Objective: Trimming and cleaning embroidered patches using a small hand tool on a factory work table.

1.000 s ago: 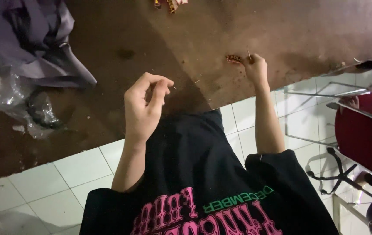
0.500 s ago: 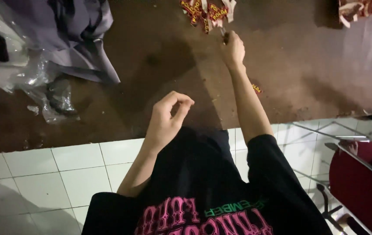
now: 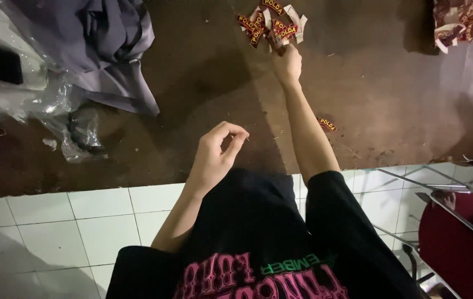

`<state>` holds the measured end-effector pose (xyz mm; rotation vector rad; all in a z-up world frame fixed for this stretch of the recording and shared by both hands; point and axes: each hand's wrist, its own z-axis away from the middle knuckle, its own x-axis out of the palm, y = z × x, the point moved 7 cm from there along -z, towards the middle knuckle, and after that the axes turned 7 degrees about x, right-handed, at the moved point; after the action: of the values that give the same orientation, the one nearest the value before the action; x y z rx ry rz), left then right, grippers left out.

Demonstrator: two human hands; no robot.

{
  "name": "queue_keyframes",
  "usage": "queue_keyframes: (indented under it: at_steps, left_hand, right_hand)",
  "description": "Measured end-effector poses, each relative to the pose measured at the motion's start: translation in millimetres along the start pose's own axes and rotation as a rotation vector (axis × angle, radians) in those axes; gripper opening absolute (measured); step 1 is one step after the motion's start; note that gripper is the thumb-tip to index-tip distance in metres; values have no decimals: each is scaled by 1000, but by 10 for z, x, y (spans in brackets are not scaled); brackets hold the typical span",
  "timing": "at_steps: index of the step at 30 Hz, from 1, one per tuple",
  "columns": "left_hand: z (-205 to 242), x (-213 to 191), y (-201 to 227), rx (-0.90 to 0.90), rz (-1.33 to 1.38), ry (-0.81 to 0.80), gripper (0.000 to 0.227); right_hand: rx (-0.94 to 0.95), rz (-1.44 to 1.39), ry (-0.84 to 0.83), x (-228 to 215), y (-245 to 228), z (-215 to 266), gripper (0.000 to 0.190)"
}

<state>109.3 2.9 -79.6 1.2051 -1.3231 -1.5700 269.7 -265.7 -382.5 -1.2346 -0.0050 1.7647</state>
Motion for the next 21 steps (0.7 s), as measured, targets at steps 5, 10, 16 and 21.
queue_keyframes:
  at_steps: [5, 10, 16, 21]
  left_hand:
    - [-39, 16, -17, 23, -4, 35, 13]
    - [-114, 127, 81, 42, 27, 66, 24]
    - [-90, 358, 165, 47, 213, 20, 12]
    - [-4, 432, 463, 59, 397, -59, 11]
  right_hand:
    - [-254, -359, 8, -711, -244, 923, 18]
    - [-462, -539, -103, -1525, -526, 2321, 13]
    - [-618, -459, -231, -2077, -722, 3247, 8]
    - [-605, -501, -111, -2085, -216, 3124, 13]
